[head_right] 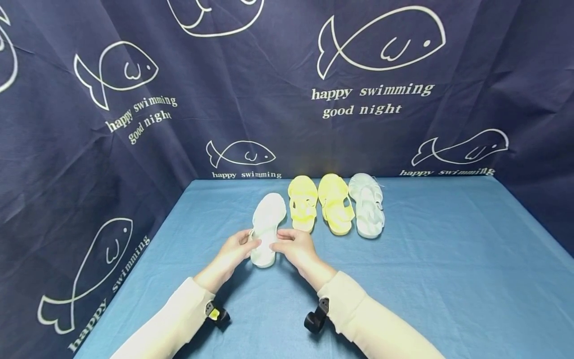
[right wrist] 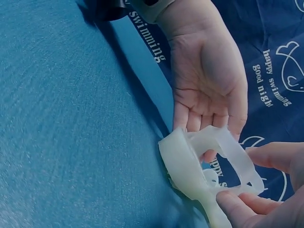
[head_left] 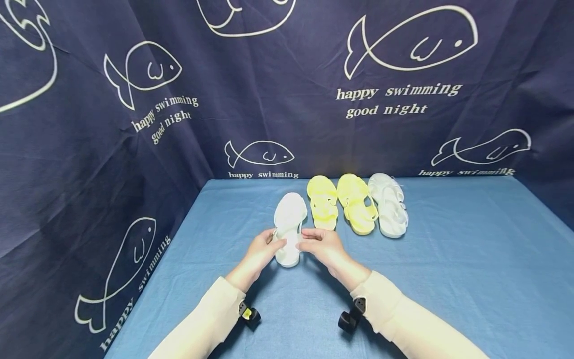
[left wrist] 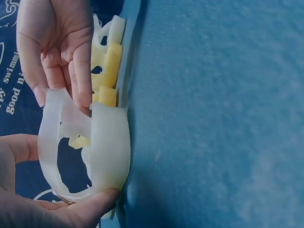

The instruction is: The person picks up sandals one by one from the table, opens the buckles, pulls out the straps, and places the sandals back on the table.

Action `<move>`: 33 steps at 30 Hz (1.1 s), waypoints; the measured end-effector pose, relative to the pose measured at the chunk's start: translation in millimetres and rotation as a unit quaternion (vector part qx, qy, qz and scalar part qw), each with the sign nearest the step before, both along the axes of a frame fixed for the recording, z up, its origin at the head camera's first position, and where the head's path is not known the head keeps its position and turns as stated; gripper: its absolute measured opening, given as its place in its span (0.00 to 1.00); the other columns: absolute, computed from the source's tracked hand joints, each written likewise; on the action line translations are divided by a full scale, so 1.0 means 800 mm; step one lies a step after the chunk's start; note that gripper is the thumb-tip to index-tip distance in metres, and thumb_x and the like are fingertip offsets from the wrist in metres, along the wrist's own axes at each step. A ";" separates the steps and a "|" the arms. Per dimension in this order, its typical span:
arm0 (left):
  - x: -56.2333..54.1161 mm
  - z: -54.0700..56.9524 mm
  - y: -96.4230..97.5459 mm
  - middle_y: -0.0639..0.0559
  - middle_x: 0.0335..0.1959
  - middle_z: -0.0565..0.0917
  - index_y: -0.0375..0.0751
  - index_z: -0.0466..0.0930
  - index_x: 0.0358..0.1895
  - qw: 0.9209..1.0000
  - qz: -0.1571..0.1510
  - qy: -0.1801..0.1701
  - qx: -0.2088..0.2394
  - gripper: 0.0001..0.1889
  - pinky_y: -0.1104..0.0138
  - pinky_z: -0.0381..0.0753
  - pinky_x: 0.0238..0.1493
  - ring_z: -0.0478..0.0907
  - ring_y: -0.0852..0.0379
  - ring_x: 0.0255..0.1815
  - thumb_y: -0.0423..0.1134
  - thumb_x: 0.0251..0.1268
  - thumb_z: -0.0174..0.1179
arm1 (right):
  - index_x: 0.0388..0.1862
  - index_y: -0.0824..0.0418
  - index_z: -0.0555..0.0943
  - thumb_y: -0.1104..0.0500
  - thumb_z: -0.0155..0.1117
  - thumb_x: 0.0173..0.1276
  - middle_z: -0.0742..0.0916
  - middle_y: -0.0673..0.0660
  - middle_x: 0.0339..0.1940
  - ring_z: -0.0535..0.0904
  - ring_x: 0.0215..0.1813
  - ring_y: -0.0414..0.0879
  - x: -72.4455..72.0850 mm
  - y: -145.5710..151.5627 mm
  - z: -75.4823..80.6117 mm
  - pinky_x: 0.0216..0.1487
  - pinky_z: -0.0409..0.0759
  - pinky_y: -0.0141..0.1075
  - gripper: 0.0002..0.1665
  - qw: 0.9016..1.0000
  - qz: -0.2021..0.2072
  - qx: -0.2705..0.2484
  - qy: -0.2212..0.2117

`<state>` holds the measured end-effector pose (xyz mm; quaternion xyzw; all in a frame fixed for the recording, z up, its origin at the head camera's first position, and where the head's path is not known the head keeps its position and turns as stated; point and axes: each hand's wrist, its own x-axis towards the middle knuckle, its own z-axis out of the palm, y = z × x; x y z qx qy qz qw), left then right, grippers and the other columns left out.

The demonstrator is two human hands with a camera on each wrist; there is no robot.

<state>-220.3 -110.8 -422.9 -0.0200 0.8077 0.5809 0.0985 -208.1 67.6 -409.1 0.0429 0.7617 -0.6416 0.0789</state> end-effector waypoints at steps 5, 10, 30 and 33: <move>0.004 -0.002 0.001 0.34 0.65 0.73 0.29 0.65 0.67 1.000 -0.012 0.012 0.002 0.29 0.50 0.71 0.66 0.71 0.41 0.65 0.42 0.68 0.58 | 0.56 0.67 0.80 0.63 0.70 0.58 0.86 0.62 0.52 0.81 0.53 0.48 0.001 0.004 0.000 0.55 0.80 0.38 0.26 1.000 -0.003 0.006 -0.006; 0.008 -0.005 -0.002 0.33 0.66 0.71 0.29 0.65 0.67 1.000 -0.008 0.011 0.016 0.29 0.50 0.71 0.67 0.70 0.40 0.67 0.46 0.71 0.55 | 0.57 0.68 0.80 0.63 0.71 0.56 0.86 0.63 0.51 0.82 0.53 0.50 0.000 0.004 0.001 0.55 0.80 0.39 0.28 1.000 -0.003 0.020 -0.007; -0.011 -0.009 -0.012 0.42 0.45 0.83 0.35 0.84 0.48 0.995 0.082 0.056 -0.013 0.14 0.64 0.85 0.42 0.79 0.56 0.40 0.41 0.67 0.61 | 0.63 0.67 0.75 0.67 0.71 0.56 0.80 0.64 0.62 0.76 0.64 0.55 -0.035 -0.010 0.038 0.64 0.76 0.39 0.33 0.989 0.039 0.094 0.107; -0.016 -0.009 -0.011 0.44 0.42 0.84 0.36 0.85 0.46 0.995 0.082 0.055 -0.022 0.13 0.65 0.85 0.40 0.79 0.58 0.38 0.42 0.65 0.62 | 0.61 0.66 0.77 0.66 0.71 0.58 0.82 0.63 0.60 0.78 0.63 0.55 -0.045 -0.012 0.046 0.64 0.77 0.40 0.30 0.983 0.058 0.109 0.132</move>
